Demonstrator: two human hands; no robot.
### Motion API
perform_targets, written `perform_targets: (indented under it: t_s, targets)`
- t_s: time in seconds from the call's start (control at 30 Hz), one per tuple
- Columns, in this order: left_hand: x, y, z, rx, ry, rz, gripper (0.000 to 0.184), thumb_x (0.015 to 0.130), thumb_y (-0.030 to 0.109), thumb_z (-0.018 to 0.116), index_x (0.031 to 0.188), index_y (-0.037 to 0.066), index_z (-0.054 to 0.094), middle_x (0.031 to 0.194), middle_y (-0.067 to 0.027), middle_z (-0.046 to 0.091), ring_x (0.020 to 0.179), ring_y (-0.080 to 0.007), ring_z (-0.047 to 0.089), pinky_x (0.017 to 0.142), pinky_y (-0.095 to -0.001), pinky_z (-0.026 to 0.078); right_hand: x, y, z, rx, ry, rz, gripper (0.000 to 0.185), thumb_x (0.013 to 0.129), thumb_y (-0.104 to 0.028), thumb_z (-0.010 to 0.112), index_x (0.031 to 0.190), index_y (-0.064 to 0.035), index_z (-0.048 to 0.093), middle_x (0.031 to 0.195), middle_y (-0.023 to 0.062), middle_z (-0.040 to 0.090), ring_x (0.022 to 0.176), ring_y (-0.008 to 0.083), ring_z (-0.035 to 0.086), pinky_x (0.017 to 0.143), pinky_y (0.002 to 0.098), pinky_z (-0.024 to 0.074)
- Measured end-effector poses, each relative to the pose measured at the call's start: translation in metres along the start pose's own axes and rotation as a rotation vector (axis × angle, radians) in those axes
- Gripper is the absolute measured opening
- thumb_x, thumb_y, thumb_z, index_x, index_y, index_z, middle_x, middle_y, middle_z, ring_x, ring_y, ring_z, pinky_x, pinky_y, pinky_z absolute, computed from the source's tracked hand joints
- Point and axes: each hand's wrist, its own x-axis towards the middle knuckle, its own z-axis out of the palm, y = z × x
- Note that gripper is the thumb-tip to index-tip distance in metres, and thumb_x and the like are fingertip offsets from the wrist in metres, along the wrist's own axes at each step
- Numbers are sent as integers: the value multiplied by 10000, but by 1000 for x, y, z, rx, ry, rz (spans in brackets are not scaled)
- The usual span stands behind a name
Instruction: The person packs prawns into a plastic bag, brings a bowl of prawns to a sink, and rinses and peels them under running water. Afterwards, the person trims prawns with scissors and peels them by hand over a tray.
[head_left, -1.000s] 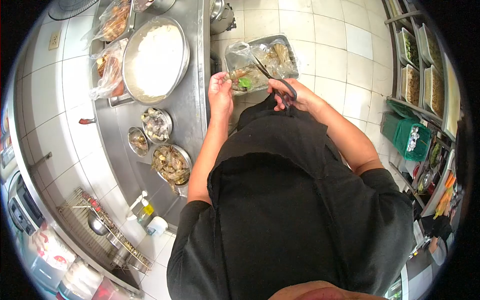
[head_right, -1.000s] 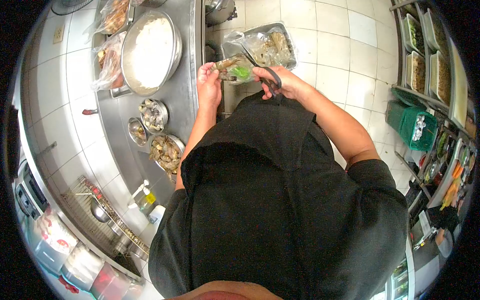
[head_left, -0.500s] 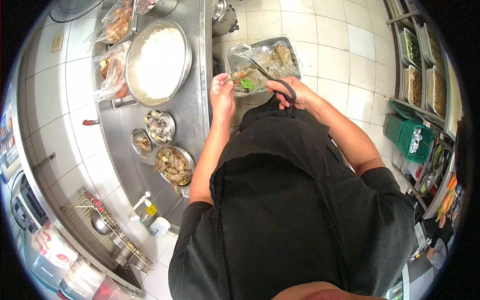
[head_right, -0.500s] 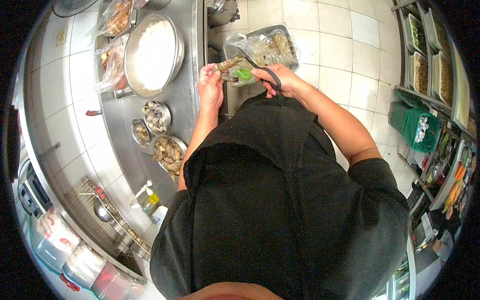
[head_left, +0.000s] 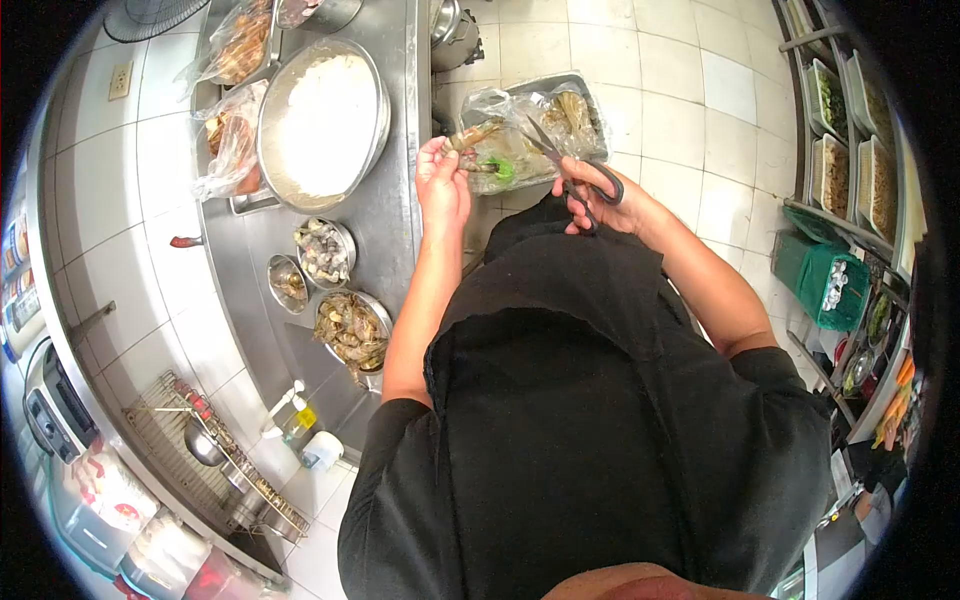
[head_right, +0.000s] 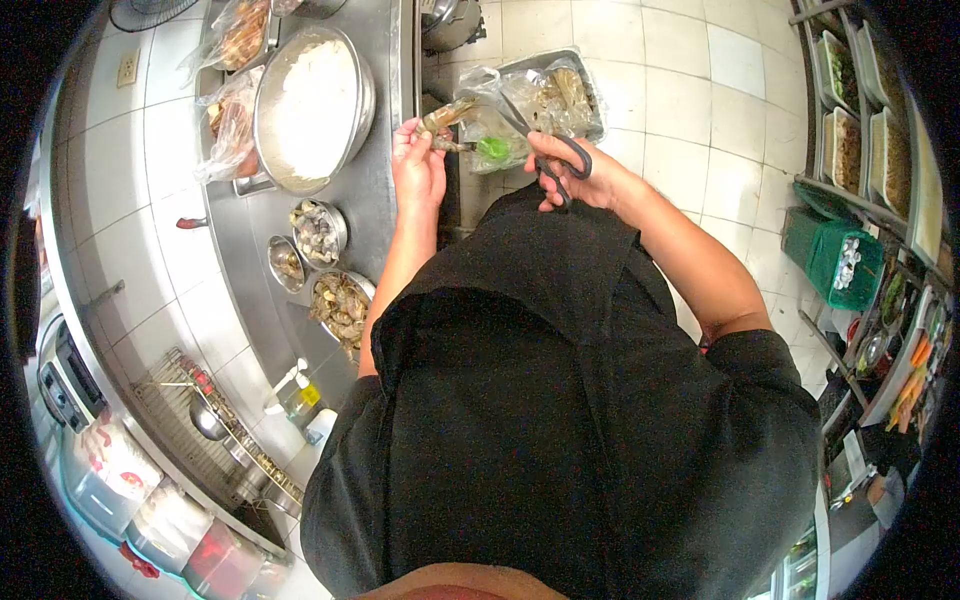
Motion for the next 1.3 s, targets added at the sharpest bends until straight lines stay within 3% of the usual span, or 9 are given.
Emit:
perform_targets:
  t_s: [0.1,0.27,0.6,0.77,1.0,1.03,1.17,1.27,1.3]
  targets:
    - [6,1,-2,-19,-13,19,259,890,-45,523,1120,63,474,1054,-151,619,927,-259,620,862,-412,502,2,1,4,51,-42,19,491,885,-558,591,903,-67,581,556,17,532,451,139,543,617,383,553]
    - [8,1,2,-16,-31,9,258,889,-43,530,1118,65,476,1048,-149,622,924,-261,620,864,-420,503,18,-6,13,68,-50,-20,508,867,-569,611,879,-62,576,540,3,520,419,131,520,565,359,547]
    - [15,-3,0,-93,-2,-3,250,893,-40,527,1114,70,483,1069,-149,616,907,-274,616,861,-431,499,38,-8,11,-71,111,-72,414,858,-441,692,877,-43,578,523,-19,470,389,88,451,487,285,519]
    - [17,2,3,-119,73,-3,265,887,-41,526,1120,85,504,1021,-92,627,848,-215,619,765,-351,493,26,-1,8,72,-4,10,505,880,-557,598,891,-53,579,558,27,550,445,159,552,625,394,566]
    - [17,1,7,-107,60,4,271,895,-50,509,1131,83,489,1059,-109,613,911,-228,609,830,-380,495,37,-1,21,97,-128,72,529,900,-573,551,930,-47,580,567,32,554,487,161,563,660,395,552]
    - [17,0,7,-101,60,8,266,897,-46,507,1129,83,484,1063,-118,614,913,-239,610,839,-397,494,38,-4,28,120,-82,49,525,863,-555,625,900,-35,561,545,16,553,445,136,556,575,360,569]
    - [16,-2,6,-87,63,24,257,901,-38,504,1126,83,475,1068,-134,616,917,-259,612,861,-432,490,52,-6,30,32,-18,-52,432,873,-455,667,882,-35,564,531,-11,516,405,89,503,493,306,546]
    - [13,0,5,-113,72,18,272,896,-42,509,1136,79,471,1071,-120,603,916,-245,606,872,-422,486,54,-3,30,-40,71,-63,368,917,-392,628,885,-28,588,515,-24,494,370,77,461,477,285,538]
    - [12,1,4,-128,83,15,283,894,-50,506,1145,73,468,1074,-111,587,918,-238,601,873,-412,487,56,0,25,-31,53,-76,396,880,-393,679,896,-12,568,533,-16,498,390,88,461,491,309,541]
